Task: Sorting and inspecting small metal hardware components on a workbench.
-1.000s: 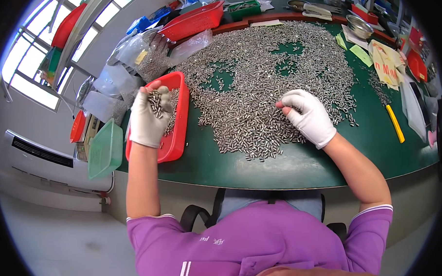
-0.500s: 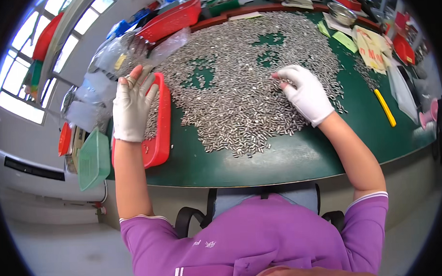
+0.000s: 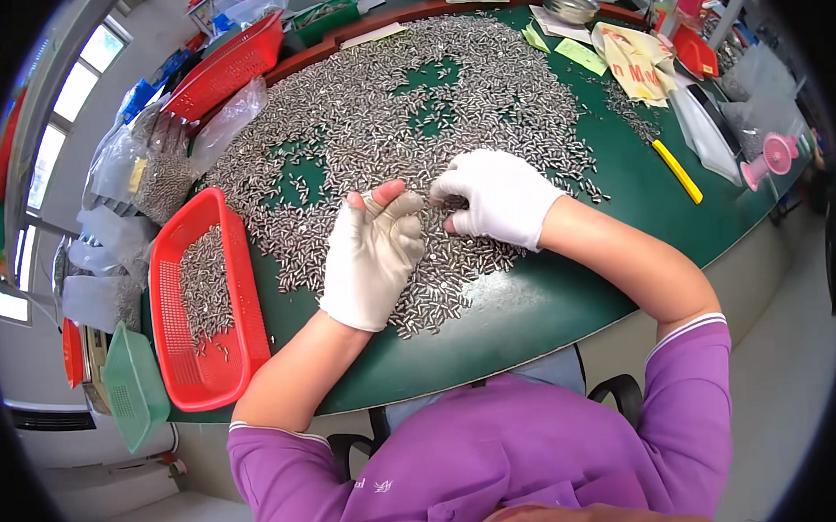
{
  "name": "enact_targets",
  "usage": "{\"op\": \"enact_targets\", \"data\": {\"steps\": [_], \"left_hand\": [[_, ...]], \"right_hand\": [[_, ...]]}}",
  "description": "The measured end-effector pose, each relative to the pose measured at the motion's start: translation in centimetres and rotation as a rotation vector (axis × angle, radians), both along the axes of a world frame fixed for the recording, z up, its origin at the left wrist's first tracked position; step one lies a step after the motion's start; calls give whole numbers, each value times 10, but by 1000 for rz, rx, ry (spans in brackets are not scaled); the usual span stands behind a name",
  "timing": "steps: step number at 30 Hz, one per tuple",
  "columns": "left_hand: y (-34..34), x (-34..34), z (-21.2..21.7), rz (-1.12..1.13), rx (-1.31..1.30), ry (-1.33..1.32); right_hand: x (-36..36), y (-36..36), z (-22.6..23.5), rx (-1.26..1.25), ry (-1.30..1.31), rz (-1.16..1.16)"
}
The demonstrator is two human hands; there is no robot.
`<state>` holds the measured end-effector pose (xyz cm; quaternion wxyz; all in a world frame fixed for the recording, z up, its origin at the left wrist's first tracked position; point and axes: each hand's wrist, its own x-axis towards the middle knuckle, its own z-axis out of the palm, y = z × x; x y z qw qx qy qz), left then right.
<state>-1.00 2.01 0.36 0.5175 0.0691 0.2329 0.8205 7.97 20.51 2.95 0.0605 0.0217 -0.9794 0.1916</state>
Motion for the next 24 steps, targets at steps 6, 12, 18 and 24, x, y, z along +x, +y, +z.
{"op": "enact_targets", "data": {"steps": [6, 12, 18, 24], "left_hand": [[1, -4, -2, -2, -64, 36], [-2, -3, -2, 17, -133, 48], [-2, 0, 0, -26, -105, 14], [-2, 8, 8, -2, -207, 78]], "right_hand": [[-20, -2, 5, 47, -87, 4], [-20, 5, 9, 146, -8, 57], [-15, 7, 2, 29, -14, 110], [-18, 14, 10, -53, 77, 136]]}}
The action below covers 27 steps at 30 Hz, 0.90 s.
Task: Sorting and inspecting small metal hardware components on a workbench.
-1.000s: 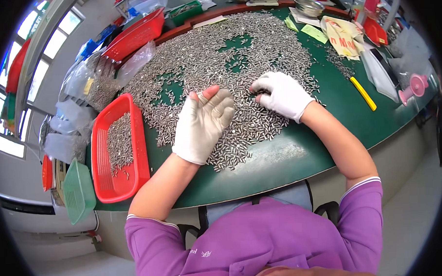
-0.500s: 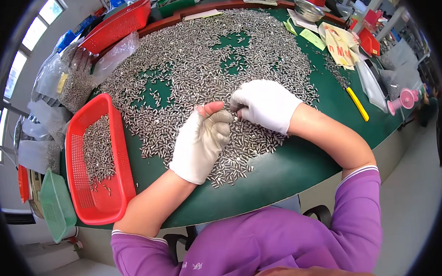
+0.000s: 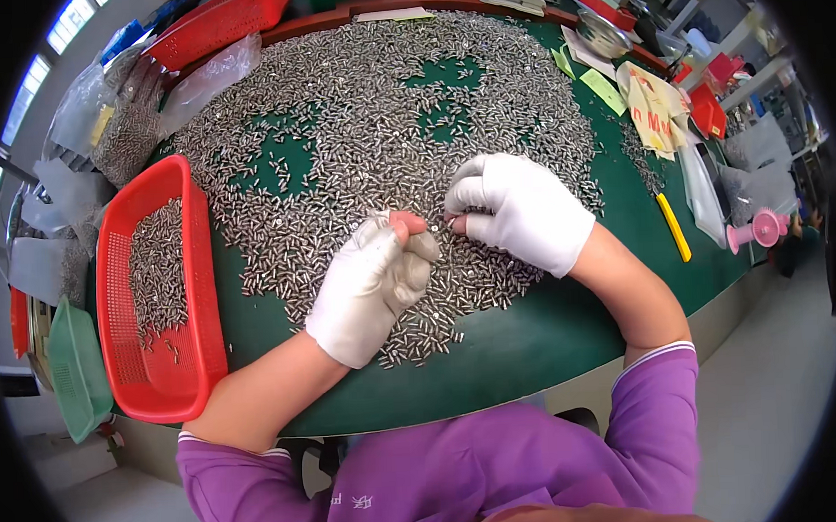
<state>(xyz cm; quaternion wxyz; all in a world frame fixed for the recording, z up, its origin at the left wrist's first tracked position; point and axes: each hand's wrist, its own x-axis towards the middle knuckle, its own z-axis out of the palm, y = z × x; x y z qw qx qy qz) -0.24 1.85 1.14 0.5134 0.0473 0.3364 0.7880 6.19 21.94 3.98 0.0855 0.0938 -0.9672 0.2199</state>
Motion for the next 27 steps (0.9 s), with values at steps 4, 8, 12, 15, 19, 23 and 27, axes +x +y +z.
{"op": "enact_targets", "data": {"steps": [4, 8, 12, 15, 19, 23, 27], "left_hand": [[1, 3, 0, -91, -88, 34], [1, 1, 0, -222, 1, -56], [1, 4, 1, -164, -56, -14], [1, -2, -1, -164, -65, 38], [2, -2, -7, -90, -54, 138], [2, 1, -6, -120, -67, 97], [0, -2, -8, -150, -33, 74]], "right_hand": [[0, -1, 9, -198, 73, 38], [4, -15, 10, -294, 62, 99], [5, -18, 20, 21, 181, 198], [8, -25, 28, 179, 258, 149], [8, -9, 19, 269, -38, -92], [0, -1, -3, 108, -188, -56], [1, -7, -3, 192, -88, -78]]}}
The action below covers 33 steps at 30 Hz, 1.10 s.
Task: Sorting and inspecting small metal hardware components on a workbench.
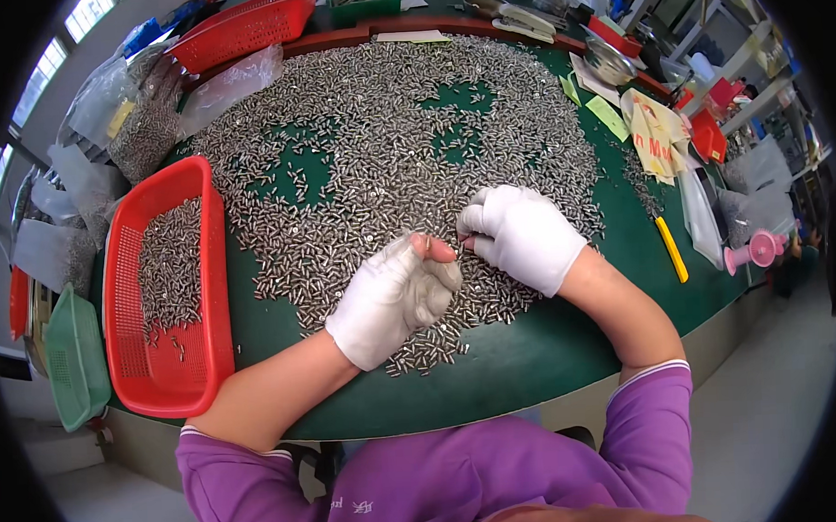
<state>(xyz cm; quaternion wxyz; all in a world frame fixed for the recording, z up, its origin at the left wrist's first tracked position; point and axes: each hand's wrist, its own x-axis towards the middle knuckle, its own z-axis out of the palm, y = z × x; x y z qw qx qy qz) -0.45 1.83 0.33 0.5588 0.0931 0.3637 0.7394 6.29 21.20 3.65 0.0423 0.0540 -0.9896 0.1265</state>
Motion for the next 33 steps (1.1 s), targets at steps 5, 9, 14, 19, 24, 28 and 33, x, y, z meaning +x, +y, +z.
{"op": "enact_targets", "data": {"steps": [5, 9, 14, 19, 24, 28, 33], "left_hand": [[3, 5, 6, 21, 10, -8], [3, 4, 3, -40, 34, 80], [2, 1, 2, -34, 21, 3], [2, 4, -2, 6, 9, -8], [2, 4, -2, 20, -12, -11], [3, 4, 1, 7, -39, -46], [3, 5, 0, -2, 43, -21]], "right_hand": [[-1, -2, 11, -189, 278, 28], [1, -11, 14, -369, 271, 204], [4, -11, 15, -266, 252, 124], [2, -3, -1, -64, 48, 5], [-2, -6, -3, 3, -33, -3], [-2, -5, -3, 4, 62, -17], [2, -7, 5, -729, 65, 11]]}}
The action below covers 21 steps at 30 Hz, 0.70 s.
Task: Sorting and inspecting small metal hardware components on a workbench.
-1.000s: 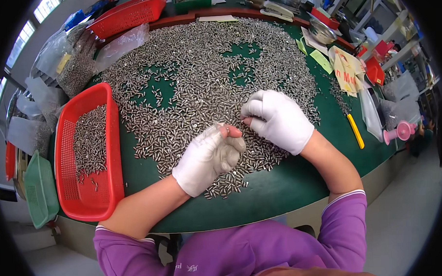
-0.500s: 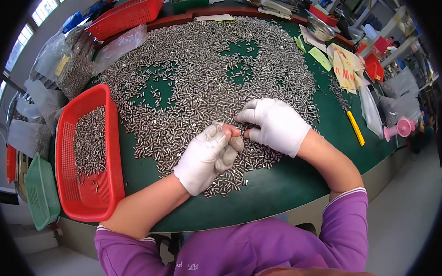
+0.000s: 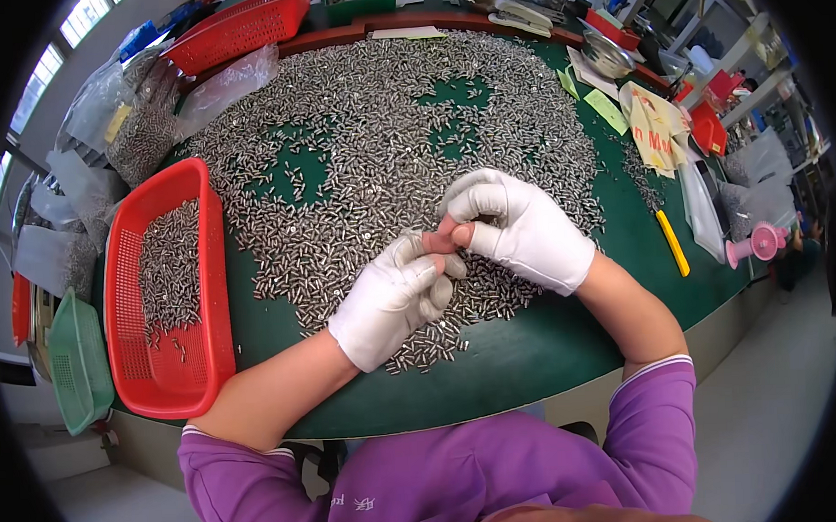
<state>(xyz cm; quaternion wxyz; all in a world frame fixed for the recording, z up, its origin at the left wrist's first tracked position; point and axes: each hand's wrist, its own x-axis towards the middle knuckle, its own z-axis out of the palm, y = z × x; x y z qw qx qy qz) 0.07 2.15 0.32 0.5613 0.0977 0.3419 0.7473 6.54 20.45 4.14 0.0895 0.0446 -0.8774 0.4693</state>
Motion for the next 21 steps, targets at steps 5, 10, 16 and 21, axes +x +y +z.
{"op": "enact_targets", "data": {"steps": [5, 10, 16, 21], "left_hand": [[-1, -1, 1, 16, -11, 24], [-1, -2, 4, 24, -42, 9], [0, -3, 0, 16, -67, 26], [-2, -2, -1, 25, -66, -12]], "right_hand": [[1, -6, -2, -463, -218, 22], [1, -8, -9, -551, -215, 54], [0, -6, -4, -362, -171, -48], [-12, 23, 2, 462, 316, -307]]}}
